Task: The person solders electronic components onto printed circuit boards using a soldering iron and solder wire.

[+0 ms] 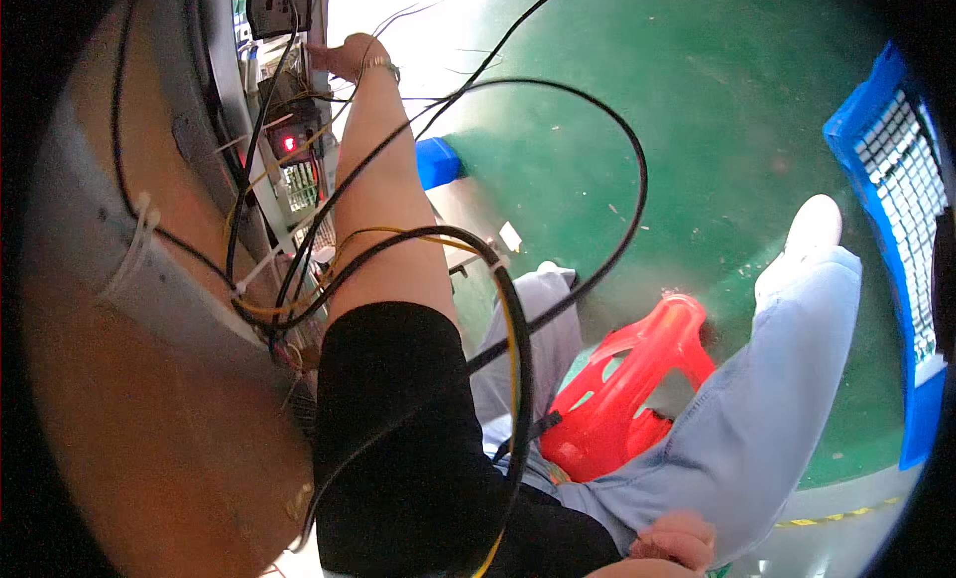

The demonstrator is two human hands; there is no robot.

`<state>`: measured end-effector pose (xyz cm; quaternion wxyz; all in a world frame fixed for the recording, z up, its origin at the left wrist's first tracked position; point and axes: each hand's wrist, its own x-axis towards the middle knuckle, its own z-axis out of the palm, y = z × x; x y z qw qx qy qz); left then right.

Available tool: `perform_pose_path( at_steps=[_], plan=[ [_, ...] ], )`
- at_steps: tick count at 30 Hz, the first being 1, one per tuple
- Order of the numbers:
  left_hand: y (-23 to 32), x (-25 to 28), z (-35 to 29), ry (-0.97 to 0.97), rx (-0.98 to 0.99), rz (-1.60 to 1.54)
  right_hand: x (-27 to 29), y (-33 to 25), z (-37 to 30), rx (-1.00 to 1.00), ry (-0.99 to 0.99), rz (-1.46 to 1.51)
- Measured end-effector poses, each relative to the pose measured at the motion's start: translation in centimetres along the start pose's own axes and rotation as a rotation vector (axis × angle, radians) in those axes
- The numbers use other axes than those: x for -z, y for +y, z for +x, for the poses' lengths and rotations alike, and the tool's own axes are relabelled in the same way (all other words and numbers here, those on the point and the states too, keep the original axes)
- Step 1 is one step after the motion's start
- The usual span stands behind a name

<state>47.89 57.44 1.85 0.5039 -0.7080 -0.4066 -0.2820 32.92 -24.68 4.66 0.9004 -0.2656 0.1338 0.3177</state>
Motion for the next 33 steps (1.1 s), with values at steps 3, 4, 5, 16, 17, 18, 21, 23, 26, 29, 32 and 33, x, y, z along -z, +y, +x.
perform_pose_path(
  at_steps=[3, 4, 5, 16, 17, 18, 21, 23, 26, 29, 32, 33],
  plan=[
    [0.9, 6.7, -18.4, -0.416, 0.424, -0.507, 0.6, 0.7, 1.7, -0.002, -0.160, -0.420],
    [0.7, 10.2, -19.2, -0.495, 0.552, -0.671, -0.5, 0.9, 1.4, 0.044, 0.028, -0.648],
    [1.0, 14.2, -20.8, -0.579, 0.685, -0.847, -1.1, 0.8, 1.3, 0.100, 0.230, -0.879],
    [-8.5, 36.4, -32.8, -0.624, 0.756, -1.330, -2.0, 0.9, 2.5, 0.327, 0.077, -1.065],
    [-10.0, 38.9, -34.5, -0.895, 0.662, -1.248, -1.1, 1.7, 3.0, 0.359, 0.099, -1.089],
    [-11.8, 43.4, -34.7, -1.038, 0.454, -1.081, -0.3, 2.3, 3.2, 0.386, 0.116, -1.101],
    [-20.5, 55.9, -30.4, -1.720, 0.161, -1.340, 0.4, 4.7, 4.7, 0.544, 0.068, -1.155],
    [-26.8, 60.9, -26.6, -1.787, -0.415, -1.654, -1.6, 6.7, 5.1, 0.563, 0.014, -1.173],
    [-33.0, 64.6, -28.2, -1.691, -0.748, -1.860, -3.2, 9.1, 4.9, 0.474, -0.093, -1.201],
    [-35.3, 64.7, -31.6, -1.663, -0.673, -1.940, -4.1, 10.6, 4.5, 0.530, -0.134, -1.223],
    [-36.5, 63.8, -33.7, -1.561, -0.657, -1.966, -4.6, 10.6, 1.8, 0.556, -0.089, -1.252],
    [-36.6, 63.0, -34.4, -1.560, -0.680, -1.985, -4.2, 9.3, 0.7, 0.537, -0.057, -1.325]
  ],
)
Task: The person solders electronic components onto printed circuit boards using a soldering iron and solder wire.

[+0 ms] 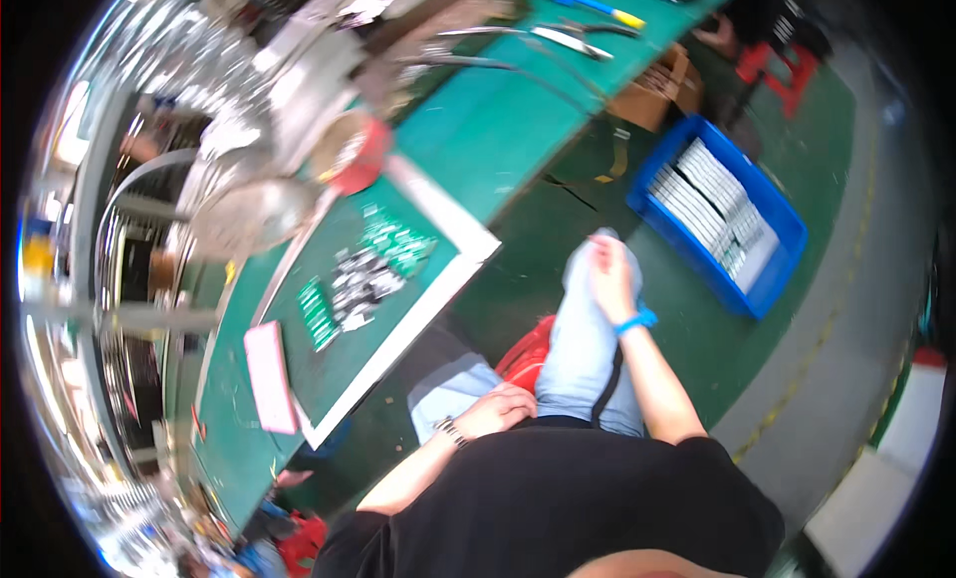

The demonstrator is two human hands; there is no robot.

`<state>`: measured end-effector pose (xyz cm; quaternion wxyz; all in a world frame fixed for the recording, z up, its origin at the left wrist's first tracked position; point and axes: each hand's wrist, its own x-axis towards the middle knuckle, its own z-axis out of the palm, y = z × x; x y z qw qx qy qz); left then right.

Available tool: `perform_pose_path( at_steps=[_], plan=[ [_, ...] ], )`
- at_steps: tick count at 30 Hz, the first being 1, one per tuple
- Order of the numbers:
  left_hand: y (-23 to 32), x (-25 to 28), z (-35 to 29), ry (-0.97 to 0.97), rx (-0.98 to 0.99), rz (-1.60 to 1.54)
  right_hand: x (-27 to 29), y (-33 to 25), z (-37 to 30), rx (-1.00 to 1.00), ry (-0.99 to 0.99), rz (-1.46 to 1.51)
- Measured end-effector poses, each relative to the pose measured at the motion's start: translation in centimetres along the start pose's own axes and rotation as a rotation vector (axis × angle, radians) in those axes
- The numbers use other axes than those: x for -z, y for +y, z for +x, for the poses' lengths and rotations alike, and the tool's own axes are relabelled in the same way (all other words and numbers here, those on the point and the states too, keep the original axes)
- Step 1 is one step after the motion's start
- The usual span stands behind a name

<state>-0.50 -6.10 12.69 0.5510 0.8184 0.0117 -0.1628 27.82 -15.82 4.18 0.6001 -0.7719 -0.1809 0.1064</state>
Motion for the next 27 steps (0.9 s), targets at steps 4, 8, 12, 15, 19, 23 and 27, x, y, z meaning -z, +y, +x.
perform_pose_path(
  at_steps=[4, 8, 12, 15, 19, 23, 27],
  plan=[
    [-1.3, 0.7, -2.7, 0.194, -0.069, 0.128, 3.4, -6.2, -2.7, 0.044, 0.039, -0.003],
    [-1.5, 2.0, -4.6, 0.258, -0.085, 0.014, 4.0, -11.7, -2.7, 0.139, 0.045, 0.042],
    [-1.9, 3.1, -4.8, 0.366, -0.114, 0.053, 2.5, -17.6, -0.9, 0.226, 0.026, 0.110],
    [-2.7, 3.1, -5.7, 0.467, -0.186, 0.053, -0.5, -20.9, 0.8, 0.336, -0.116, 0.123],
    [-3.0, 3.2, -7.4, 0.622, -0.079, 0.029, -3.4, -22.5, 1.1, 0.377, -0.212, 0.112],
    [-3.1, 2.1, -9.8, 0.698, -0.040, -0.162, -5.9, -23.5, 0.0, 0.313, -0.284, 0.203],
    [-3.4, 0.1, -12.2, 0.842, 0.112, -0.179, -8.5, -24.2, 0.0, 0.487, -0.394, 0.203]
  ],
)
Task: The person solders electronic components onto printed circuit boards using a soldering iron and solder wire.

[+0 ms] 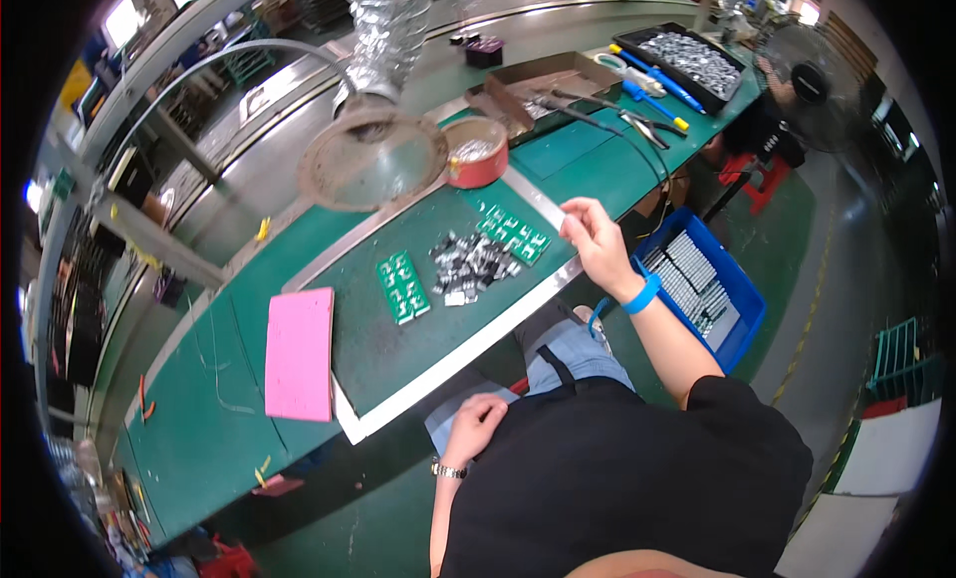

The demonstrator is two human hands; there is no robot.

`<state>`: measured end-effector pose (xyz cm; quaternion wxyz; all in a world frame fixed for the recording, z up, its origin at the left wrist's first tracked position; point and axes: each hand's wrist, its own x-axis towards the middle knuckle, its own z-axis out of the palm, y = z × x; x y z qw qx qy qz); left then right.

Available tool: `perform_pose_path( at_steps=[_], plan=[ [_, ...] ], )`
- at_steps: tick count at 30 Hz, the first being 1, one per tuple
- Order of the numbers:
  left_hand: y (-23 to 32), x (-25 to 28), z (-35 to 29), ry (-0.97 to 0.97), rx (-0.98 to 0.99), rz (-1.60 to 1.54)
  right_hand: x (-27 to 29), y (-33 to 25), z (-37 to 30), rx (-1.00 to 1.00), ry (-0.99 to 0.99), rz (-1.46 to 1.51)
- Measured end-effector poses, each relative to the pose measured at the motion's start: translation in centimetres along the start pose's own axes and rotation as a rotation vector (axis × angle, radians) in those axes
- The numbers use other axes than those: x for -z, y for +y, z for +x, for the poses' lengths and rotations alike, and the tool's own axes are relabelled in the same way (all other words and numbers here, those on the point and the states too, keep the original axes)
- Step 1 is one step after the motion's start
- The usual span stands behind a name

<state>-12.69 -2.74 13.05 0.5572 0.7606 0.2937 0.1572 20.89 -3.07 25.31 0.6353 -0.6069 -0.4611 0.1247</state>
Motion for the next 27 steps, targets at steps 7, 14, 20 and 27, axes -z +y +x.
perform_pose_path(
  at_steps=[7, 14, 20, 27],
  plan=[
    [2.7, 1.1, -3.3, 0.335, 0.106, -0.214, 0.4, -1.6, 2.3, -0.024, -0.088, -0.165],
    [3.9, 3.9, -4.3, 0.358, 0.008, -0.303, -2.5, -1.5, 3.5, 0.075, -0.291, -0.278],
    [7.9, 8.1, -3.6, 0.318, -0.179, -0.398, -4.4, 0.3, 4.0, 0.227, -0.312, -0.601],
    [9.3, 10.9, -2.1, 0.137, -0.105, -0.550, -3.2, 1.3, 3.4, 0.146, -0.269, -0.539]
  ],
)
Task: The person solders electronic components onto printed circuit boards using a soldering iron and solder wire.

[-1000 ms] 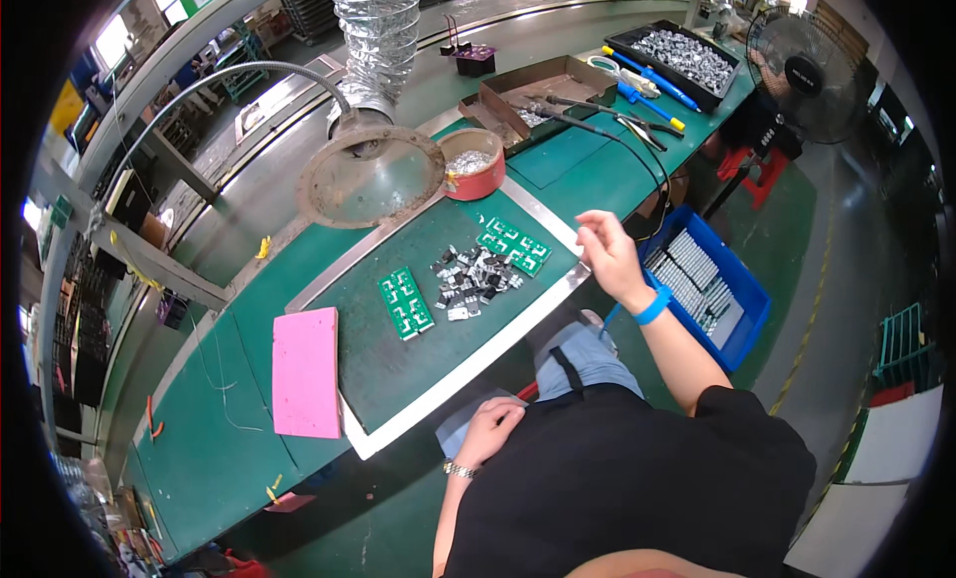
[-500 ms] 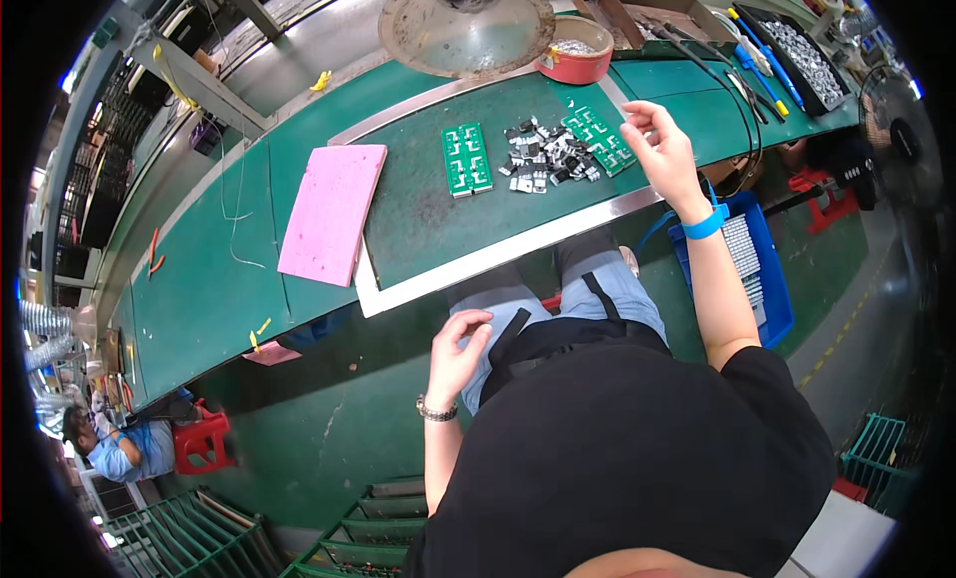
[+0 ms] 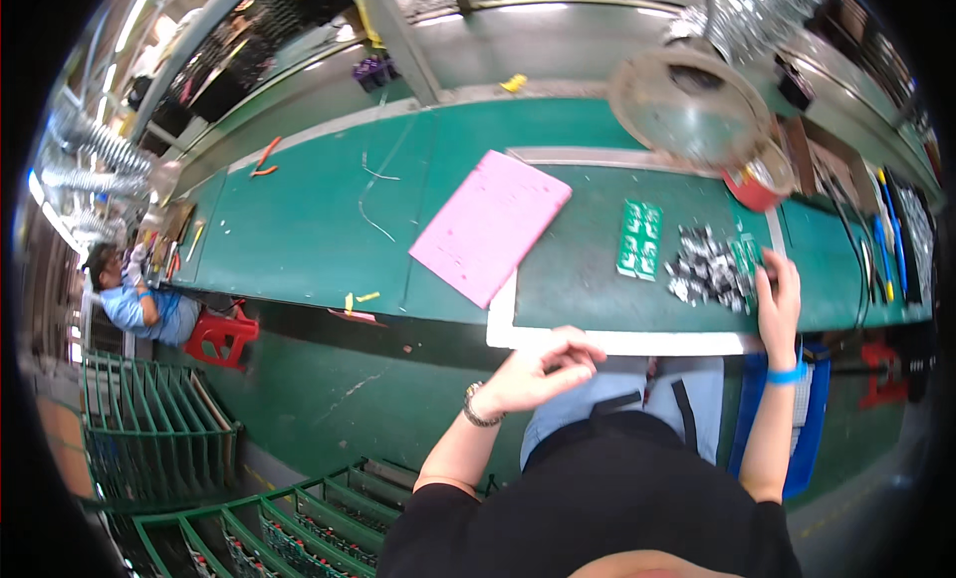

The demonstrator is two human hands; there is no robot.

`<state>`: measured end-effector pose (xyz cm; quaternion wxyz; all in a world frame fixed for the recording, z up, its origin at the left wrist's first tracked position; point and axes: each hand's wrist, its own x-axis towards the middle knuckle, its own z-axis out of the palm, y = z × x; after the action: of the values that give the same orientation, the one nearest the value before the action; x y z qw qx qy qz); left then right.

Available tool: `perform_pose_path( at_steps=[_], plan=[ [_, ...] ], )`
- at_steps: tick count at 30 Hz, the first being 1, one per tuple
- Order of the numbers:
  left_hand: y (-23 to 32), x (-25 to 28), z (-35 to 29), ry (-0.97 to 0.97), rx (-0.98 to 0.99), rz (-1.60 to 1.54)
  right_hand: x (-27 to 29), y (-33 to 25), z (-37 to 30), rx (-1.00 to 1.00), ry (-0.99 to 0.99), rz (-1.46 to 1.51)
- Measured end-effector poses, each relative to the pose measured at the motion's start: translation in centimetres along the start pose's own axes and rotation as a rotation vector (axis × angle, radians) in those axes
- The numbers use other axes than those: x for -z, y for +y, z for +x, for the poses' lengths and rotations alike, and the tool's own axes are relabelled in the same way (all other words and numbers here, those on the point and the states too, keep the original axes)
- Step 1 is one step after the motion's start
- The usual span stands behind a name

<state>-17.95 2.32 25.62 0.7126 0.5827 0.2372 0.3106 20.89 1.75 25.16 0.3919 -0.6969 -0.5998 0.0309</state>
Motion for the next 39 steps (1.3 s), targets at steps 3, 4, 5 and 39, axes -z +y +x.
perform_pose_path(
  at_steps=[3, 4, 5, 39],
  plan=[
    [0.4, -0.2, -0.3, -0.067, -0.070, 0.072, 0.5, -1.1, -0.4, -0.011, -0.065, -0.046],
    [0.8, 0.1, -0.4, -0.081, -0.068, 0.100, 0.4, -1.6, -0.3, -0.033, -0.083, -0.031],
    [0.6, 0.2, -0.5, -0.072, -0.069, 0.103, 0.4, -2.0, -0.2, -0.057, -0.101, -0.016],
    [1.8, 3.0, 3.3, 0.580, -0.311, 1.323, 0.4, -2.9, 1.4, 0.180, 0.083, 0.050]
  ],
)
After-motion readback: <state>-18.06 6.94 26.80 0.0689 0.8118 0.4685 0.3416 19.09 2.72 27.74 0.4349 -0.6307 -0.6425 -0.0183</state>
